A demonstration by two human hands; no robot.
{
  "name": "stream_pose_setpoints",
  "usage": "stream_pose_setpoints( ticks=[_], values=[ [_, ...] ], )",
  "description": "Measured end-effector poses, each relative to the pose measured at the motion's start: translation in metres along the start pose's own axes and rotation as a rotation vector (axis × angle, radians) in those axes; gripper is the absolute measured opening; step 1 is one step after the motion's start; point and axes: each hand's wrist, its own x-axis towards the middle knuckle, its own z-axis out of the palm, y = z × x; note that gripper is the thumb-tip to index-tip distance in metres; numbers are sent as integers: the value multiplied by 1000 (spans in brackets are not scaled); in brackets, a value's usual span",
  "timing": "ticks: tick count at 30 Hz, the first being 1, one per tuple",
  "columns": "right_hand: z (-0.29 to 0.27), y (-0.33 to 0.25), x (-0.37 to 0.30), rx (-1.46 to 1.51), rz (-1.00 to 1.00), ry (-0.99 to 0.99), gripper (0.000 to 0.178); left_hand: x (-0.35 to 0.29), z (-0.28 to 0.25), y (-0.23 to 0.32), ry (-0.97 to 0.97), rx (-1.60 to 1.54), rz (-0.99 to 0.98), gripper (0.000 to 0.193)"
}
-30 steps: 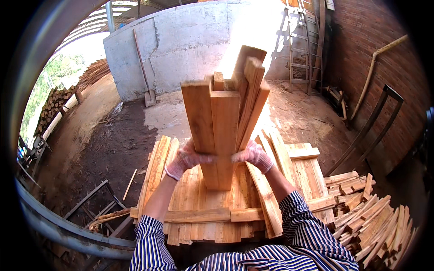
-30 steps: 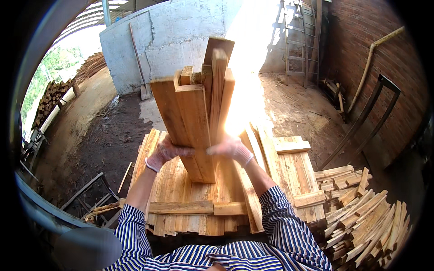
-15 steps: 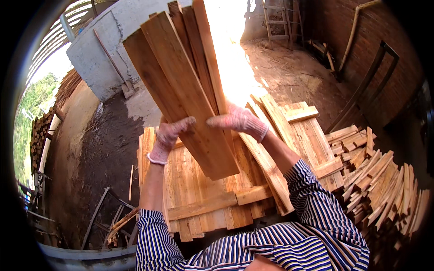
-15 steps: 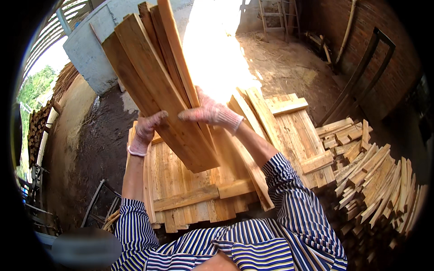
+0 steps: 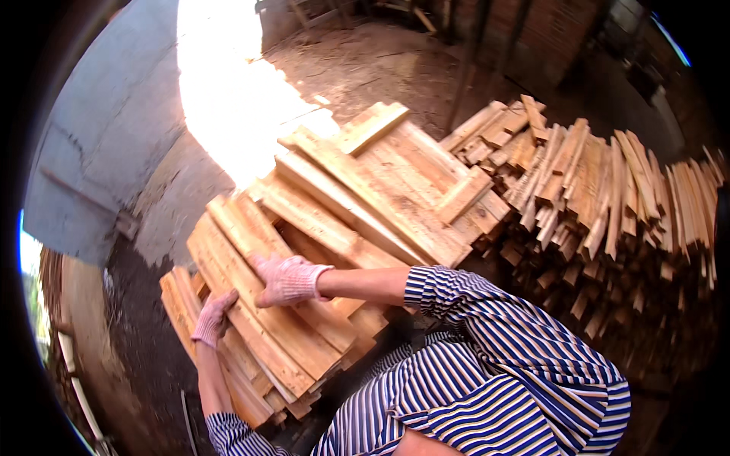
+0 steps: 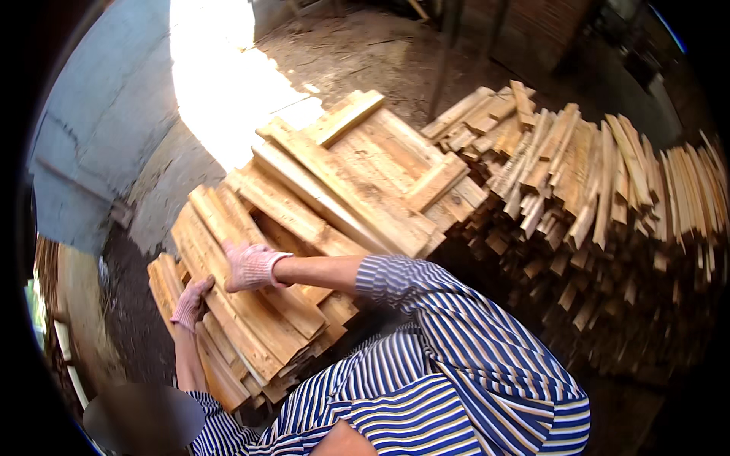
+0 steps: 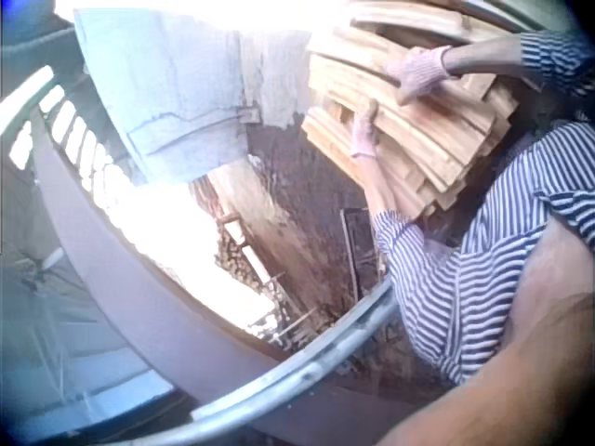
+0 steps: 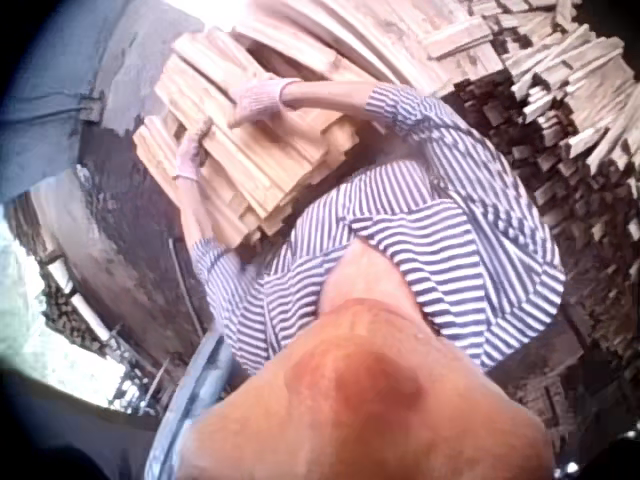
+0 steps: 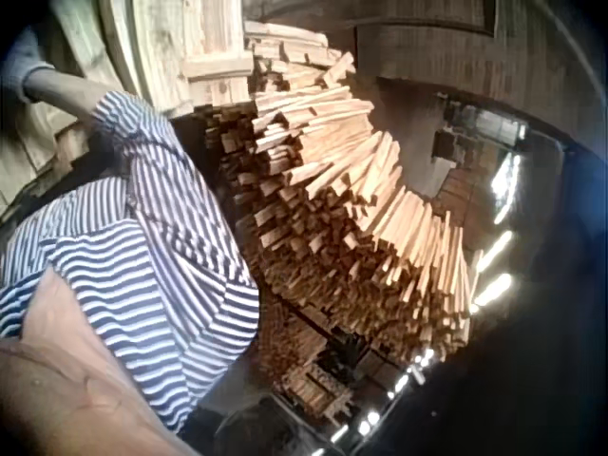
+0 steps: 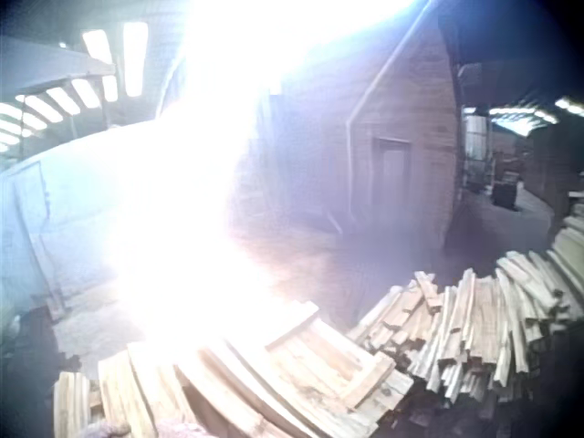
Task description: The person repeatedly picks up small wooden planks from a large pile and stacks them onto a wooden pallet. The person wears pink gloves and a striped shirt while organizing the wood into neat rows.
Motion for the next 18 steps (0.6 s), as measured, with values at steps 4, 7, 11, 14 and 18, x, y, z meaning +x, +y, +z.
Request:
stream_pose_setpoints(
  ticks=[4, 7, 11, 14, 18],
  values=[
    [-39, 13, -79, 110, -170, 20, 96, 3, 14, 63, 600, 824, 384, 80],
    [-74, 63, -141, 178, -241, 182, 96, 24, 97, 121, 540, 679, 742, 83],
    [-92, 179, -237, 384, -113, 758, 82, 51, 290, 171, -125, 530, 907, 74],
    [-112, 247, -347, 49, 311, 1218, 79, 50, 433, 181, -519, 607, 838, 72],
    [-153, 312, -497, -71, 477, 1722, 81, 52, 619, 153, -960, 711, 682, 74]
  ],
)
